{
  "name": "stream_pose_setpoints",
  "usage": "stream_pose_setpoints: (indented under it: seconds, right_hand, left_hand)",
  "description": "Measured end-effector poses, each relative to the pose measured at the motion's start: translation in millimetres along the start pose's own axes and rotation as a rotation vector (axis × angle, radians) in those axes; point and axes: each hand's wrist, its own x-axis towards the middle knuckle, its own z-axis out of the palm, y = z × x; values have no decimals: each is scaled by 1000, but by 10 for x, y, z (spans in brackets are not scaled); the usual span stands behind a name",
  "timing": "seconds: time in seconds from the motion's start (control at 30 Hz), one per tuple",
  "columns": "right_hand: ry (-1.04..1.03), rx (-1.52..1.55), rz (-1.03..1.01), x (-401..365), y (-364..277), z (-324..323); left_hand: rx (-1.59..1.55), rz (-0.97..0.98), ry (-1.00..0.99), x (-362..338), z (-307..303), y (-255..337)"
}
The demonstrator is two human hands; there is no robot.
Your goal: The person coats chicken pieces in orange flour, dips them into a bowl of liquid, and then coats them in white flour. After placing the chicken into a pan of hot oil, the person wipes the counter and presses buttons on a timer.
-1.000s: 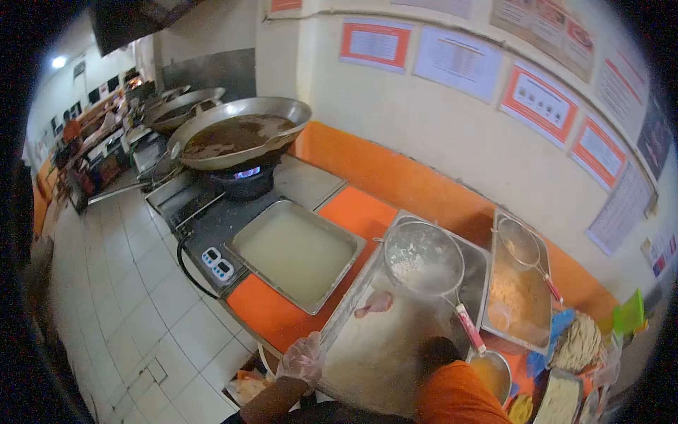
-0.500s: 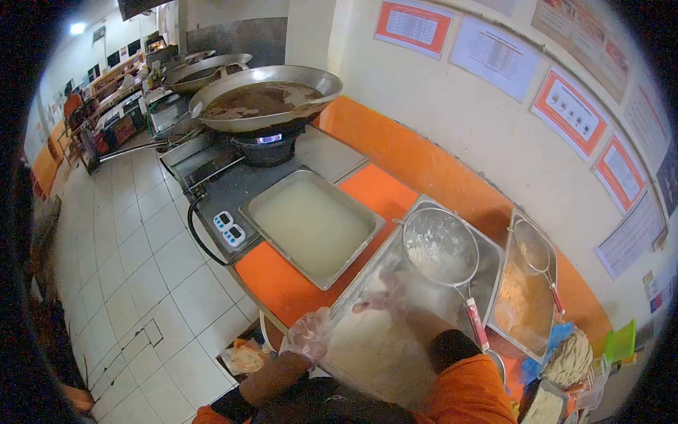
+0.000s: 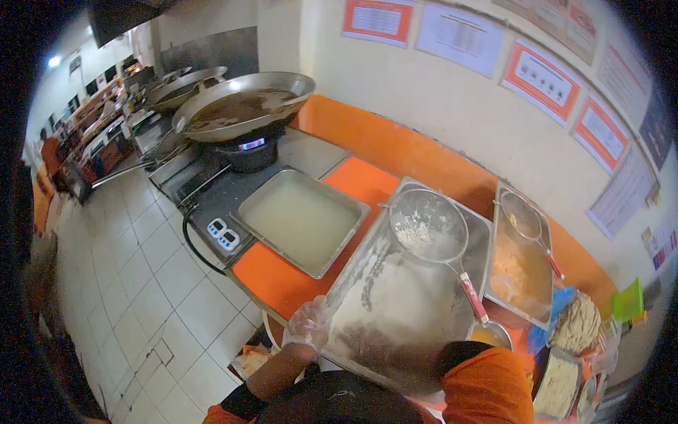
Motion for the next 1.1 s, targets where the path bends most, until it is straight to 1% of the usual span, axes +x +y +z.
stream_pose_setpoints:
  seconds: [0.03,0.07,0.1,0.17,0.2,0.23,0.37,0.4,0.43,0.5,0.53,0.57,0.63,0.67,0.7,0.73,0.77,0.8,0.83,0.87,0.9,0.93,0.97,1.0,1.07,1.1]
  right_hand:
    - [-167,-59,46,86,13,-16]
    - [-339,-113,89,145,35,-53]
    - [-334,-103,106,160,125,-52]
    - [-166,240,39,207,326,-69]
    - [-153,240,47,233,351,-142]
    - [-128,216,144,262,379,-230]
    - [-60,119,534,258,503,-552]
    - [-126,188,609,234,638,-563]
    - [-124,191,614,188,659,-701]
    - [-68,313,480,80,657,-938]
    - [-63,315,484,33,667,-898]
    - [-171,132,467,-20,686,-799]
    - [-380,-235,427,-128,728,-523]
    - [-483,-422,403,-172,753,-426]
    - [-583,-611,377,-190,783,-401]
    - [-604,-462,586,-93,512,-531]
    - [-618,-302,789,-5,235,-652]
    - [-607,-301,792,-33,480,-341]
    - [-472,-189,735,-68,896,217]
    - [-397,-130,710,-120,1049,364]
    - [-326,-71,679,-171,1197,503]
    - [-284,-12,580,-217,1267,476]
    - [-242,43,478,-249,1338,440]
    - [-200,99,373,-273,1395,418]
    - [-135,203,145,-277,1489,378]
    - [-139,199,122,-261,1498,368]
  left_hand:
    - [8,17,-13,9,0,-1]
    - [63,35,29,13,17,-11]
    - [115,53,71,0,39,-17]
    - [106,62,77,-20,56,-14]
    - [91,57,99,-14,51,-10]
    - [95,70,98,-4,40,-7]
    - [178,1,16,-7,-131,167]
    - [196,-24,-10,19,-209,241]
    - [198,-20,-15,87,-215,283]
    - [253,399,269,235,-129,324]
    - [255,405,267,344,31,318]
    - [-11,433,131,508,263,320]
    - [144,529,-140,716,507,595]
    - [567,585,-264,830,549,784]
    - [573,591,-257,911,758,688]
    - [605,688,-377,996,1096,513]
    - [637,784,-502,1051,1275,440]
    - [646,788,-497,1027,1184,531]
    - [648,667,-627,938,1019,665]
    - [647,541,-758,885,933,742]
    - [659,546,-755,940,1106,631]
    - [544,537,-784,1033,1420,408]
    - [430,525,-810,1117,1572,288]
    - [442,525,-806,1113,1488,338]
    - [231,610,-667,969,1178,566]
    - [232,591,-653,917,1067,652]
